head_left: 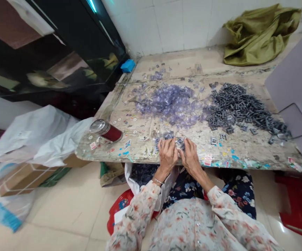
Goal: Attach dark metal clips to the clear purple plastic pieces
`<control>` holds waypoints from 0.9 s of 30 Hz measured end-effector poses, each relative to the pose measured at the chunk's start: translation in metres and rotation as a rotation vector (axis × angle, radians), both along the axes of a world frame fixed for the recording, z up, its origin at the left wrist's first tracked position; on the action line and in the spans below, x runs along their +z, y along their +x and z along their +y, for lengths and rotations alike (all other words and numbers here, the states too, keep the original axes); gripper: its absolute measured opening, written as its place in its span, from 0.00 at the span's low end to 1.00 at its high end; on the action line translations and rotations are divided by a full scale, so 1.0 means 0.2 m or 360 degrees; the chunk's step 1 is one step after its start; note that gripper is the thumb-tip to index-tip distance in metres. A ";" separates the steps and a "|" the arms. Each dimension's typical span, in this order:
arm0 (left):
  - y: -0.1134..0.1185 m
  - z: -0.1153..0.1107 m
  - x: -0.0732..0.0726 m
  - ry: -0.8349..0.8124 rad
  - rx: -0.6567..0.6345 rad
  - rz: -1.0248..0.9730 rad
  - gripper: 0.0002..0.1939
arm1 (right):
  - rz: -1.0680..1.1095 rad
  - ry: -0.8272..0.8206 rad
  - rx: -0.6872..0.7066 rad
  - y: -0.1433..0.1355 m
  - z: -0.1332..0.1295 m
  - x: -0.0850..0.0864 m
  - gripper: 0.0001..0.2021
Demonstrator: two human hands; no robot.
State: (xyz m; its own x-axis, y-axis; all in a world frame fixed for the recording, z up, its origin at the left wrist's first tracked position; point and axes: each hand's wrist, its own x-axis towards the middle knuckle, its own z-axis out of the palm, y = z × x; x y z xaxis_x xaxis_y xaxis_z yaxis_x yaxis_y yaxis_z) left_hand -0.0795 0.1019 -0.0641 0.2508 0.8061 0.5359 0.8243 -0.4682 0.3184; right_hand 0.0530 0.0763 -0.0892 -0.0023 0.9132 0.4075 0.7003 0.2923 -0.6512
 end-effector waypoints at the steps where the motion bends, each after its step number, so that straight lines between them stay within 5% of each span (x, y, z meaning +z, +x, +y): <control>1: -0.05 0.03 0.00 -0.0001 0.0031 -0.0007 0.20 | 0.0000 -0.0006 0.0028 -0.04 0.03 -0.01 0.26; 7: -0.35 0.27 -0.04 -0.0227 -0.0082 -0.0088 0.20 | 0.0030 -0.0014 0.0092 -0.16 0.21 -0.03 0.27; 13: -0.36 0.37 -0.12 -0.0502 -0.0284 -0.0581 0.21 | 0.0144 -0.0026 0.0166 -0.21 0.36 0.00 0.21; 17: -0.39 0.28 -0.10 -0.0594 -0.0245 -0.0839 0.21 | 0.0220 -0.0060 0.0223 -0.30 0.31 0.02 0.18; 27: -0.77 -0.16 -0.06 -0.0608 0.0377 -0.1086 0.20 | 0.0247 -0.0111 0.0640 -0.67 -0.09 0.05 0.15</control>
